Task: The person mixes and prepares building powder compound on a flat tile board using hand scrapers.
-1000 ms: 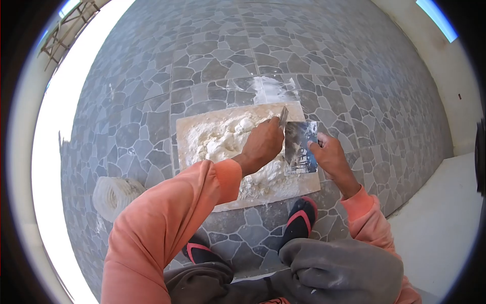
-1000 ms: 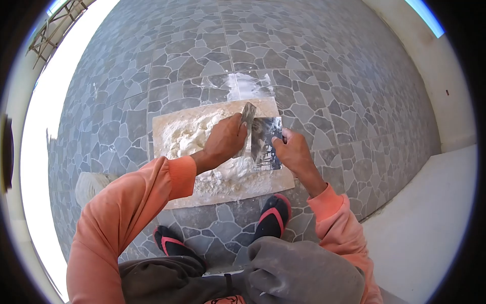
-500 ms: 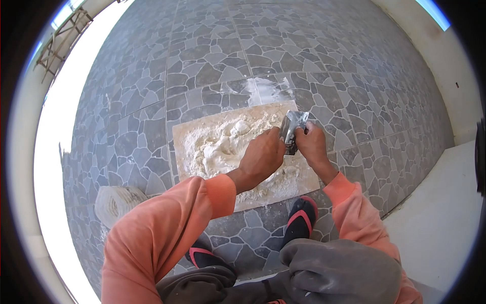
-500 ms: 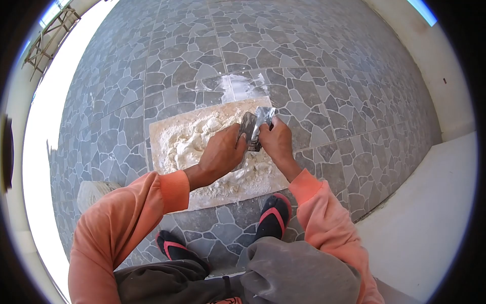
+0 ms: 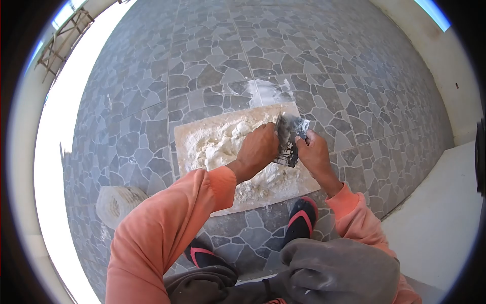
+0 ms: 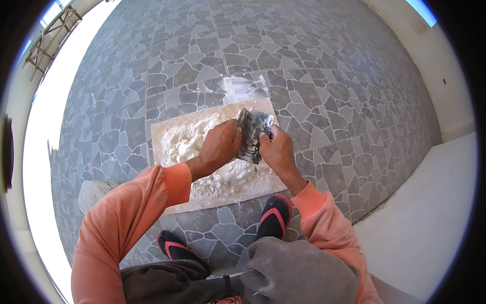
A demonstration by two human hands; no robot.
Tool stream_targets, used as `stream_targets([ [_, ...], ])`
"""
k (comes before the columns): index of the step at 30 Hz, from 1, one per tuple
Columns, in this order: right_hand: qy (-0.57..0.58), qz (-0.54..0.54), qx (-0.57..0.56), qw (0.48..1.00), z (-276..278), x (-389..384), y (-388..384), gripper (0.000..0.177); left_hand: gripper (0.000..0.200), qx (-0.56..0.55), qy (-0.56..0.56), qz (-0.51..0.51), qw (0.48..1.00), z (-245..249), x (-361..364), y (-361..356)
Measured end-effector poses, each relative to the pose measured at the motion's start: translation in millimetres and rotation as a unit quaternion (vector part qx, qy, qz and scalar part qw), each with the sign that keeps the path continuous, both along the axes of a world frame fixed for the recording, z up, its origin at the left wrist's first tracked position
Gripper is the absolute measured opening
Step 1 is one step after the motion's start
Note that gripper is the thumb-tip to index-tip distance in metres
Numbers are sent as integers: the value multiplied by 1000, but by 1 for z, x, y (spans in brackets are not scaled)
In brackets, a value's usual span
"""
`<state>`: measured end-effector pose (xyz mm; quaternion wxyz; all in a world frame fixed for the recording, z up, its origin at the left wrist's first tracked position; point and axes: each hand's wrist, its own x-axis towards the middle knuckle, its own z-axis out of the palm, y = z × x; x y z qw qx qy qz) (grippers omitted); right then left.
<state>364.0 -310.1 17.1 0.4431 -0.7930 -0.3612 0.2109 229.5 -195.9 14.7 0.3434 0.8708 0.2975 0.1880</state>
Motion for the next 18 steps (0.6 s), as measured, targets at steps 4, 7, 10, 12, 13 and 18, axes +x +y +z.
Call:
stream_targets([
  [4, 22, 36, -31, 999, 9, 8, -12, 21, 21, 25, -11, 7, 1000, 3, -8, 14],
  [7, -48, 50, -78, 995, 15, 12, -18, 21, 22, 35, -30, 1, 999, 13, -15, 24],
  [10, -75, 65, -94, 991, 11, 15, -21, 21, 22, 17, -45, 4, 999, 27, -19, 27],
  [12, -70, 74, -106, 989, 6, 16, -20, 21, 22, 19, -49, -2, 999, 32, -18, 25],
  [13, -65, 75, -120, 988, 6, 14, -17, 21, 22, 23, -55, -6, 998, 33, -17, 21],
  [18, -43, 83, -122, 988, 12, -2, 2, 23, 19, 14, -69, -15, 997, 25, -10, 3],
])
